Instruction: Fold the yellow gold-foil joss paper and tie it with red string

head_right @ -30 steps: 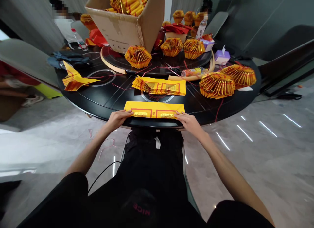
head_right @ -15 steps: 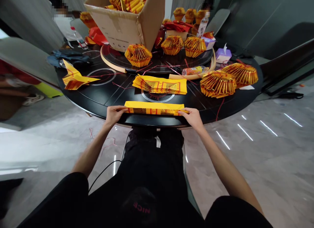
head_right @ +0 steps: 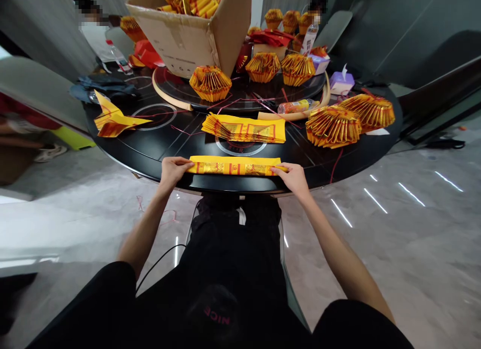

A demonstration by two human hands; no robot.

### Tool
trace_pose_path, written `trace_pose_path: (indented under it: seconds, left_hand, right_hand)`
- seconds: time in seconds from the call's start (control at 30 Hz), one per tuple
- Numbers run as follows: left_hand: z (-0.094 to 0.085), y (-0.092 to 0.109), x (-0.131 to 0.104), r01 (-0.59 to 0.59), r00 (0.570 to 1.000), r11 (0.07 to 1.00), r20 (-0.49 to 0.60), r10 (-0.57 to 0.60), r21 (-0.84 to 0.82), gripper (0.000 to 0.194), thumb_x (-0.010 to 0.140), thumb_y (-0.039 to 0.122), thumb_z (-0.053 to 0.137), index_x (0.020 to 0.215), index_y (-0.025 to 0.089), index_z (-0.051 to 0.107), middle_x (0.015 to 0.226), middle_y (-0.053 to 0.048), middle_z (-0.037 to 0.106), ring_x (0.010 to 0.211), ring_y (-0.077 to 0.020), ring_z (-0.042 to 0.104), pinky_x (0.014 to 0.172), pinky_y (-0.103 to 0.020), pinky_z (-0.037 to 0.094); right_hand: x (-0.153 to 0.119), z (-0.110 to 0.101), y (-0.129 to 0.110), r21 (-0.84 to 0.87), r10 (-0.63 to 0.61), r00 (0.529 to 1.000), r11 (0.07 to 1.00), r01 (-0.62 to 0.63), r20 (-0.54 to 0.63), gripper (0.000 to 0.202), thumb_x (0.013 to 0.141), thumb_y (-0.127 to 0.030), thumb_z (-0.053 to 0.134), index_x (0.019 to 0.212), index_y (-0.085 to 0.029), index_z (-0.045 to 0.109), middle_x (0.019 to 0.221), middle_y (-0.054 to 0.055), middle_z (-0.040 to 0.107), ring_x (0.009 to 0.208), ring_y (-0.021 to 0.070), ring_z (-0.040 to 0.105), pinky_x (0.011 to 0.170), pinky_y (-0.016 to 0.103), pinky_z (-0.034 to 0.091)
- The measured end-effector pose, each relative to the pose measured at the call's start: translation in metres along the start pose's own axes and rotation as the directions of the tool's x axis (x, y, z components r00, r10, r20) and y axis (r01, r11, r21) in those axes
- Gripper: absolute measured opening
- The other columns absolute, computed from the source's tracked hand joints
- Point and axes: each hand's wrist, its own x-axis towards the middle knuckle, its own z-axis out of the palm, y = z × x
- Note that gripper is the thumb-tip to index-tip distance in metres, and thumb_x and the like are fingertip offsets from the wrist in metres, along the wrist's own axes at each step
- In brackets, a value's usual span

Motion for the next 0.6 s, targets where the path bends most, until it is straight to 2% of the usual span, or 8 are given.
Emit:
trace_pose_path:
  seconds: [0.1, 0.17, 0.23, 0.33, 0.4, 0.47, 0.53, 0.6]
  left_hand:
    - [-0.007, -0.003, -0.001, -0.234, 0.969, 0.972, -0.083, 0.232, -0.022, 0.007, 0.075, 0.020, 0.080, 0.068, 0.021, 0.080, 0.076, -0.002, 0.083, 0.088, -0.0269, 0.084, 0.098, -0.044, 0.065]
    - [-0.016, -0.006, -0.006, -0.482, 0.870, 0.876, -0.123, 0.478, -0.003, 0.020, 0.085, 0.026, 0.075, 0.066, 0.024, 0.077, 0.079, 0.000, 0.084, 0.098, -0.0275, 0.083, 0.114, -0.053, 0.056]
    - [-0.024, -0.011, -0.013, -0.672, 0.738, 0.741, -0.079, 0.670, 0.012, 0.029, 0.093, 0.033, 0.073, 0.066, 0.025, 0.076, 0.083, 0.000, 0.085, 0.102, -0.0279, 0.083, 0.117, -0.056, 0.054]
    - [-0.034, -0.023, -0.029, -0.799, 0.599, 0.601, 0.060, 0.798, -0.027, 0.032, 0.101, 0.035, 0.067, 0.072, 0.025, 0.077, 0.084, -0.002, 0.085, 0.098, -0.0260, 0.084, 0.109, -0.050, 0.061]
    - [-0.038, -0.032, -0.036, -0.814, 0.569, 0.580, 0.150, 0.809, -0.040, 0.027, 0.103, 0.037, 0.065, 0.084, 0.025, 0.079, 0.089, -0.003, 0.086, 0.098, -0.0252, 0.084, 0.105, -0.047, 0.063]
    - [-0.042, -0.038, -0.038, -0.805, 0.576, 0.593, 0.236, 0.783, -0.003, 0.021, 0.101, 0.042, 0.069, 0.101, 0.025, 0.081, 0.102, -0.008, 0.086, 0.104, -0.0265, 0.083, 0.106, -0.048, 0.063]
    - [-0.047, -0.038, -0.034, -0.792, 0.592, 0.607, 0.328, 0.736, 0.068, 0.031, 0.096, 0.045, 0.074, 0.117, 0.024, 0.080, 0.120, -0.013, 0.082, 0.113, -0.0285, 0.080, 0.106, -0.048, 0.061]
    - [-0.051, -0.033, -0.026, -0.795, 0.583, 0.594, 0.428, 0.690, 0.125, 0.037, 0.094, 0.043, 0.075, 0.126, 0.023, 0.077, 0.134, -0.017, 0.075, 0.122, -0.0298, 0.076, 0.108, -0.048, 0.060]
  right_hand:
    - [-0.007, -0.006, 0.003, 0.027, -0.210, 0.978, 0.977, 0.210, 0.001, 0.026, 0.085, -0.048, 0.075, 0.082, -0.024, 0.085, 0.090, 0.006, 0.085, 0.095, 0.0331, 0.081, 0.090, 0.048, 0.065]
    - [-0.016, -0.012, 0.006, 0.038, -0.400, 0.916, 0.916, 0.399, 0.017, 0.020, 0.090, -0.042, 0.072, 0.085, -0.028, 0.085, 0.098, 0.005, 0.085, 0.109, 0.0334, 0.080, 0.107, 0.056, 0.058]
    - [-0.027, -0.017, 0.011, 0.015, -0.526, 0.848, 0.850, 0.527, 0.059, 0.019, 0.095, -0.036, 0.069, 0.088, -0.030, 0.085, 0.102, 0.004, 0.085, 0.114, 0.0327, 0.078, 0.113, 0.059, 0.055]
    - [-0.042, -0.020, 0.021, -0.056, -0.595, 0.786, 0.790, 0.610, 0.168, 0.022, 0.100, -0.031, 0.064, 0.096, -0.031, 0.085, 0.105, 0.003, 0.085, 0.111, 0.0302, 0.079, 0.109, 0.057, 0.059]
    - [-0.048, -0.022, 0.026, -0.117, -0.611, 0.755, 0.754, 0.647, 0.239, 0.020, 0.100, -0.031, 0.065, 0.109, -0.030, 0.084, 0.112, 0.005, 0.084, 0.112, 0.0295, 0.079, 0.107, 0.054, 0.061]
    - [-0.047, -0.024, 0.029, -0.185, -0.615, 0.733, 0.715, 0.674, 0.290, 0.029, 0.098, -0.030, 0.070, 0.125, -0.028, 0.079, 0.122, 0.008, 0.081, 0.117, 0.0300, 0.077, 0.105, 0.051, 0.063]
    - [-0.041, -0.029, 0.029, -0.232, -0.621, 0.712, 0.678, 0.698, 0.328, 0.043, 0.095, -0.031, 0.074, 0.137, -0.025, 0.073, 0.134, 0.012, 0.076, 0.125, 0.0316, 0.073, 0.105, 0.049, 0.062]
    - [-0.032, -0.035, 0.028, -0.254, -0.625, 0.689, 0.646, 0.720, 0.366, 0.053, 0.092, -0.034, 0.077, 0.144, -0.022, 0.068, 0.141, 0.015, 0.072, 0.134, 0.0332, 0.067, 0.108, 0.049, 0.060]
